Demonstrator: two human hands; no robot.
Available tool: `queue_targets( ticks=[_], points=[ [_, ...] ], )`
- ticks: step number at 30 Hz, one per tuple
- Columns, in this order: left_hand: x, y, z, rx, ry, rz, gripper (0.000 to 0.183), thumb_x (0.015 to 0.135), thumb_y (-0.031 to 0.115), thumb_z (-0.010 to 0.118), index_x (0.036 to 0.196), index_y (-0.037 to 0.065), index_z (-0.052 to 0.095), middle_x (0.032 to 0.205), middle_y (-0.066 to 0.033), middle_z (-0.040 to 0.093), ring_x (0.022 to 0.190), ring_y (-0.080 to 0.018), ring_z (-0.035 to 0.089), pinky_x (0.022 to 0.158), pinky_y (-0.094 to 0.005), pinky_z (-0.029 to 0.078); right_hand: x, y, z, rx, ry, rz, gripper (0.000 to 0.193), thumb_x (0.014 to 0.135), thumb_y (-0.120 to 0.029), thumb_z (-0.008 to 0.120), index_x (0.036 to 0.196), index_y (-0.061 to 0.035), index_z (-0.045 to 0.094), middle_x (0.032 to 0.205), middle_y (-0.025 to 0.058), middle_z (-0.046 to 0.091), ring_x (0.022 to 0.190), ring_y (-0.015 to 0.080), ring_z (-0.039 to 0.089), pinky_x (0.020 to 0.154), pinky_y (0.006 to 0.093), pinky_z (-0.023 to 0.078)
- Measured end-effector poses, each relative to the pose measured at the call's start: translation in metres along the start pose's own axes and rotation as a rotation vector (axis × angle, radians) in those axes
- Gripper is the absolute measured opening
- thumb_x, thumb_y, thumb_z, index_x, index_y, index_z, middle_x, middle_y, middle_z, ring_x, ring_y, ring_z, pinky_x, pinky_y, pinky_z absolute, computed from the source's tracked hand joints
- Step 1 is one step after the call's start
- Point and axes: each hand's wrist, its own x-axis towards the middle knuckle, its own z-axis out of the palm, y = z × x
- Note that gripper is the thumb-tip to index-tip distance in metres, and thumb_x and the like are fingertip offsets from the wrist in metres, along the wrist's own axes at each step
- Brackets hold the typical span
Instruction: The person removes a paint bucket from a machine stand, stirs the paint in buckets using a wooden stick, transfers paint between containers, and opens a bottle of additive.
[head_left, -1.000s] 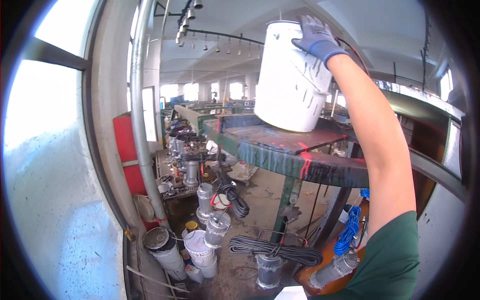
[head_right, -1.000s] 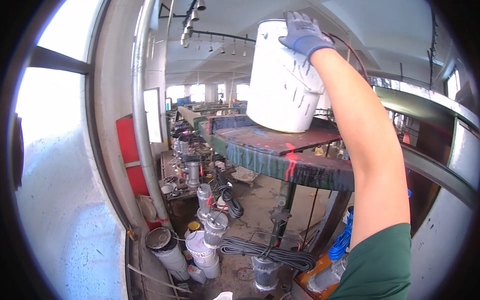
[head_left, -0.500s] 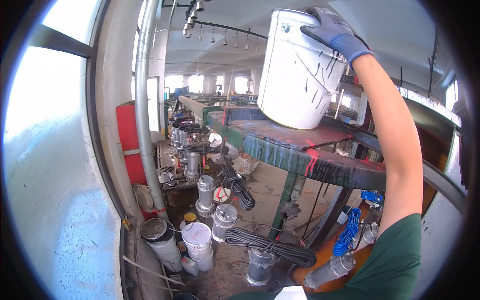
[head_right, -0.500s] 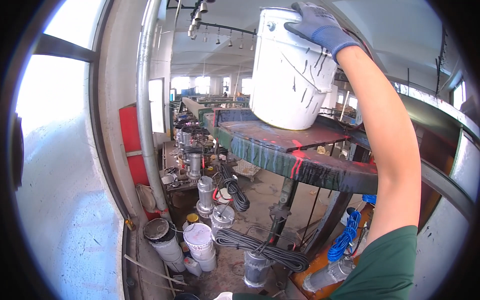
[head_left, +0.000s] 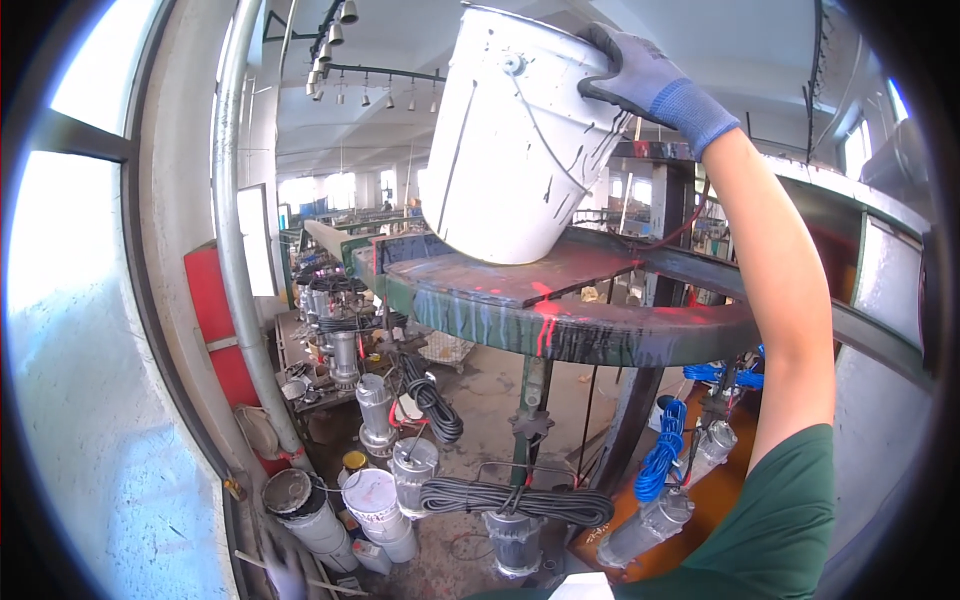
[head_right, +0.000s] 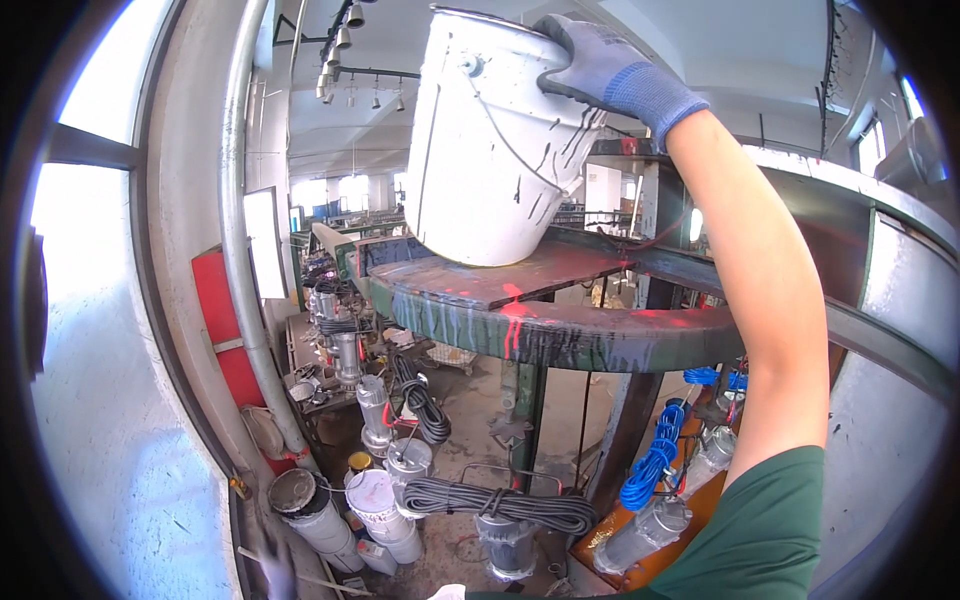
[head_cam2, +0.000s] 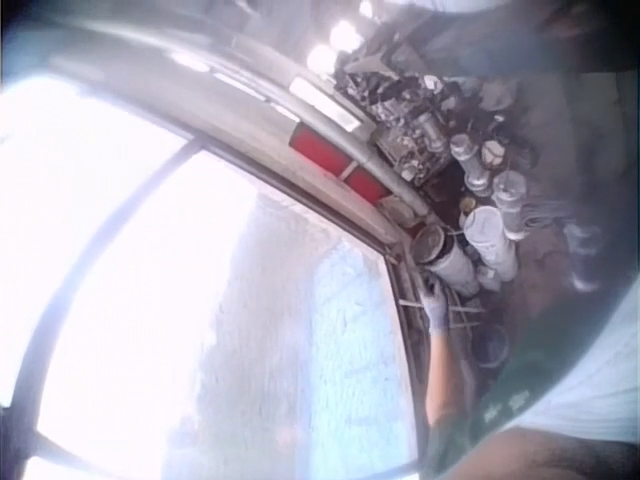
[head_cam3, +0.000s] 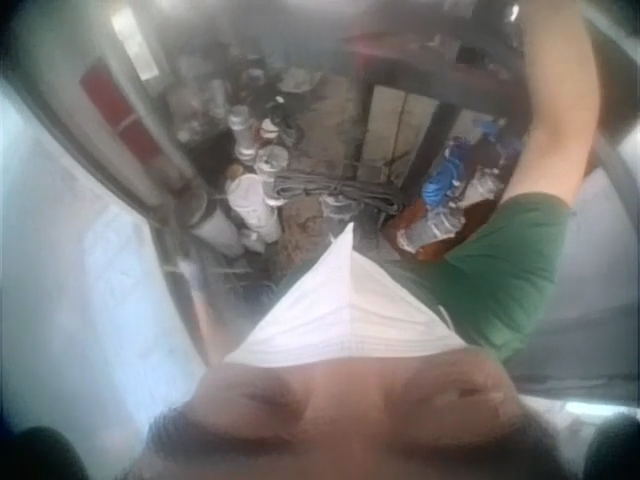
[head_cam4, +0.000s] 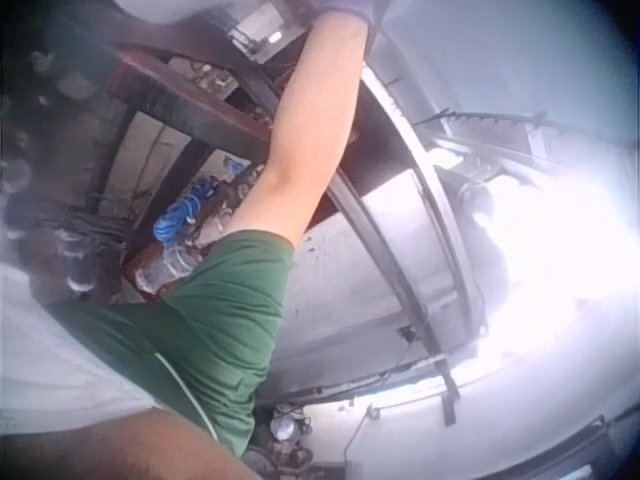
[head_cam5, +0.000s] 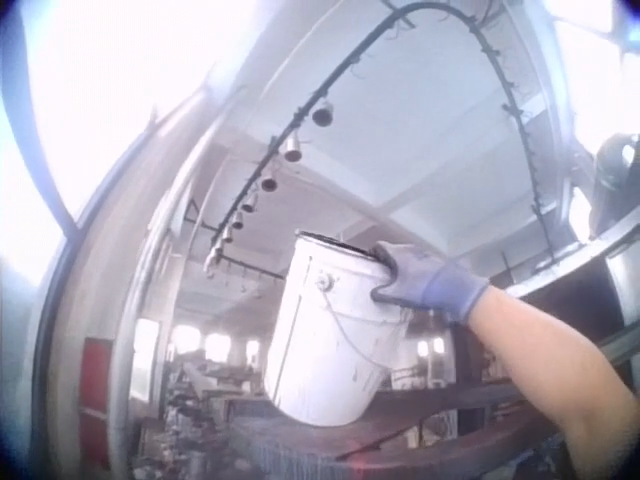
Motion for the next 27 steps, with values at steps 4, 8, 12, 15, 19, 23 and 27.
queue_targets(
  ticks=[4,8,12,15,19,23,27],
  points=[
    [0.184,0.29,-0.039,-0.245,0.144,0.415,0.071,0.089,0.011,0.07,0.154,0.0,0.044,0.154,-0.0221,0.047,0.146,-0.0374,0.041,0.121,-0.0445,0.032,-0.009,-0.021,-0.007,0.11,0.146,-0.084,0.063,0.085,-0.028,0.079,0.139,-0.0029,0.058,0.126,0.0169,0.069,0.117,0.0262,0.066,0.106,0.0368,0.049],
    [0.284,0.53,-0.027,-0.001,0.252,1.039,0.082,0.082,0.023,0.077,0.157,0.013,0.044,0.157,-0.0202,0.044,0.145,-0.0383,0.041,0.122,-0.0474,0.032,-0.015,-0.023,-0.013,0.181,0.036,-0.046,0.057,0.088,-0.025,0.077,0.138,-0.0035,0.058,0.124,0.0142,0.069,0.116,0.0235,0.066,0.107,0.0343,0.049],
    [0.293,0.694,-0.008,0.246,0.577,1.342,0.092,0.08,0.045,0.08,0.159,0.022,0.039,0.162,-0.0151,0.038,0.146,-0.0392,0.04,0.122,-0.0521,0.033,-0.015,-0.034,-0.024,0.267,0.017,-0.021,0.054,0.091,-0.023,0.072,0.139,-0.0011,0.057,0.125,0.0136,0.069,0.117,0.02,0.065,0.108,0.0334,0.049],
    [0.305,0.747,0.019,0.223,0.644,1.463,0.089,0.08,0.054,0.077,0.156,0.019,0.044,0.157,-0.0146,0.044,0.145,-0.0381,0.042,0.121,-0.0504,0.035,-0.006,-0.031,-0.023,0.309,-0.006,0.004,0.048,0.092,-0.02,0.068,0.135,-0.0001,0.06,0.125,0.0122,0.07,0.118,0.0182,0.065,0.107,0.0325,0.049],
    [0.294,0.774,0.014,0.313,0.313,1.234,0.081,0.084,0.068,0.069,0.14,0.01,0.06,0.135,-0.0211,0.062,0.132,-0.0374,0.056,0.114,-0.0467,0.044,0.015,0.023,-0.031,0.656,0.052,0.123,0.033,0.091,-0.018,0.065,0.12,-0.0026,0.067,0.113,0.0069,0.071,0.106,0.0168,0.065,0.1,0.0296,0.049],
    [0.284,0.774,0.008,0.358,0.257,1.146,0.087,0.083,0.068,0.073,0.141,0.006,0.058,0.138,-0.0196,0.06,0.133,-0.0343,0.054,0.115,-0.0435,0.043,0.041,0.075,-0.039,0.323,0.156,0.188,0.039,0.093,-0.039,0.063,0.113,-0.0064,0.073,0.108,0.0077,0.073,0.102,0.0183,0.066,0.097,0.0313,0.049],
    [0.288,0.767,0.005,0.321,0.283,1.188,0.076,0.083,0.064,0.074,0.129,0.004,0.068,0.127,-0.0221,0.069,0.127,-0.036,0.061,0.112,-0.0449,0.048,0.046,0.046,-0.048,0.19,-0.167,0.153,0.042,0.092,-0.04,0.064,0.107,-0.0026,0.075,0.103,0.0071,0.076,0.092,0.0213,0.068,0.091,0.0343,0.053]
  ],
)
